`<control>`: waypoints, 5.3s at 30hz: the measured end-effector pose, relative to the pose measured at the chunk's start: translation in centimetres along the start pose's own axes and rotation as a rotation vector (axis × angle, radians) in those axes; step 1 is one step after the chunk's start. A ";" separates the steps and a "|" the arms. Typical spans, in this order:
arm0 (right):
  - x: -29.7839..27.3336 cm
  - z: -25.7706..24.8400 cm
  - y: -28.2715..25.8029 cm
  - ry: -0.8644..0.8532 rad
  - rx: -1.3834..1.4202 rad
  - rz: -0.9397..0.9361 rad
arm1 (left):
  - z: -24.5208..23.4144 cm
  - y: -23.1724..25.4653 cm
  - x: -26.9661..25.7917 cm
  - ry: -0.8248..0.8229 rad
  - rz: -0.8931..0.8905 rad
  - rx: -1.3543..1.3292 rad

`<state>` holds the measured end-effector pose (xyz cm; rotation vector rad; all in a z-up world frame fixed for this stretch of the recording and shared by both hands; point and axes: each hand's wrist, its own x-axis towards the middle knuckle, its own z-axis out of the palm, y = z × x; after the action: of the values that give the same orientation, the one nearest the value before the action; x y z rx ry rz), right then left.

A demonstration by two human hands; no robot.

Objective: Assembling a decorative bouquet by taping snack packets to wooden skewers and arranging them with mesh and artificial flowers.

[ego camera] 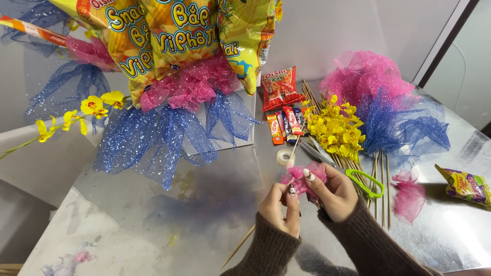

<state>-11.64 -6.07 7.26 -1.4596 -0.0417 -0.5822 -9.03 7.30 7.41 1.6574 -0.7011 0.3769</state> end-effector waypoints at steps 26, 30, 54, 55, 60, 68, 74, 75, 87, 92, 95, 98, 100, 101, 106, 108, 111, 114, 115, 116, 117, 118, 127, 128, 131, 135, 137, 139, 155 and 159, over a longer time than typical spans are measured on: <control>0.1 -0.8 -1.7 0.338 -0.082 -0.077 | -3.5 -1.6 -0.5 0.208 -0.195 -0.309; 0.2 1.0 -2.8 0.245 -0.203 -0.203 | -3.2 2.3 0.4 0.073 -0.038 0.059; 1.8 -0.2 5.6 0.528 0.814 0.538 | -1.3 -0.9 -1.3 -0.012 -0.552 -0.211; 2.6 -2.7 3.9 0.528 0.815 0.538 | -3.2 -1.1 -1.5 -0.012 -0.552 -0.210; 2.3 -6.4 0.1 0.563 0.154 0.184 | -7.2 -5.2 -0.6 0.113 -0.310 -0.254; 1.1 -1.7 -0.4 0.378 0.219 0.212 | -2.7 -3.4 -0.3 0.013 -0.420 -0.543; 0.2 -2.6 0.6 0.286 0.223 0.237 | -1.5 -3.9 -0.6 -0.028 -0.342 -0.578; 0.0 -3.1 0.9 0.257 0.229 0.233 | -1.2 -3.9 -0.7 -0.049 -0.338 -0.589; -2.1 -10.2 1.7 0.367 -0.088 0.196 | 4.4 -5.4 -1.8 -0.101 -0.429 -0.515; -3.0 -17.9 -0.6 0.546 -0.292 0.233 | 7.3 -5.3 -1.8 -0.154 -0.433 -0.475; -3.5 -21.9 0.3 0.659 -0.466 0.219 | 9.0 -5.3 -2.0 -0.183 -0.460 -0.469; -3.6 -23.7 0.7 0.688 -0.605 0.238 | 10.5 -5.7 -2.4 -0.207 -0.484 -0.520; -3.3 -24.4 0.9 0.668 -0.627 0.269 | 11.2 -5.9 -2.4 -0.217 -0.487 -0.565; -3.2 -24.6 1.0 0.638 -0.619 0.337 | 11.3 -5.9 -2.4 -0.212 -0.459 -0.592; -2.0 -23.3 0.8 0.596 -0.577 0.526 | 10.7 -4.7 -1.4 -0.228 -0.617 -0.432; -2.0 -22.9 0.7 0.519 -0.694 0.489 | 10.4 -4.3 -1.1 -0.258 -0.585 -0.430; -1.7 -21.5 -0.6 0.480 -0.765 0.596 | 9.6 -2.3 -0.3 -0.315 -0.637 -0.272; -1.8 -21.2 -1.3 0.471 -0.859 0.651 | 9.9 -2.7 -0.6 -0.289 -0.555 -0.308; -2.1 -21.9 -0.8 0.473 -0.860 0.650 | 10.0 -2.8 -0.6 -0.290 -0.554 -0.309; -2.4 -22.7 -0.4 0.470 -0.990 0.585 | 9.9 -2.8 -0.7 -0.284 -0.524 -0.339; -2.6 -23.4 0.1 0.464 -1.117 0.515 | 9.8 -2.9 -0.7 -0.274 -0.494 -0.367; -2.9 -23.2 -0.7 0.462 -1.119 0.514 | 9.8 -3.0 -0.7 -0.272 -0.494 -0.368; -3.2 -15.0 -5.4 0.603 -1.064 0.013 | 4.9 -3.2 -0.2 -0.221 -0.465 -0.328; -3.1 -13.8 -5.1 0.526 -1.055 -0.073 | 3.9 -3.3 -0.2 -0.202 -0.430 -0.315; -2.3 -9.4 -2.7 0.317 -0.875 -0.140 | 0.7 -4.3 -0.5 -0.129 -0.426 -0.333; -1.7 0.0 -1.0 -0.083 -0.599 -0.029 | -4.6 -4.6 -1.0 -0.029 -0.553 -0.358; -1.9 4.4 -0.5 -0.215 -0.539 -0.082 | -7.2 -6.0 -1.6 0.042 -0.542 -0.332; -2.1 8.0 0.0 -0.343 -0.476 -0.135 | -10.5 -6.9 -2.2 0.111 -0.529 -0.304; -3.9 18.6 5.8 -0.461 -0.552 0.088 | -37.0 -19.3 -8.7 0.660 -0.560 0.879; -3.9 19.0 6.3 -0.469 -0.564 0.070 | -36.7 -20.1 -8.1 0.535 -0.756 1.095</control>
<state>-6.46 13.08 2.65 -2.1156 -0.2067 -0.1824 2.45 46.42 -5.17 2.5053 0.6895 0.6623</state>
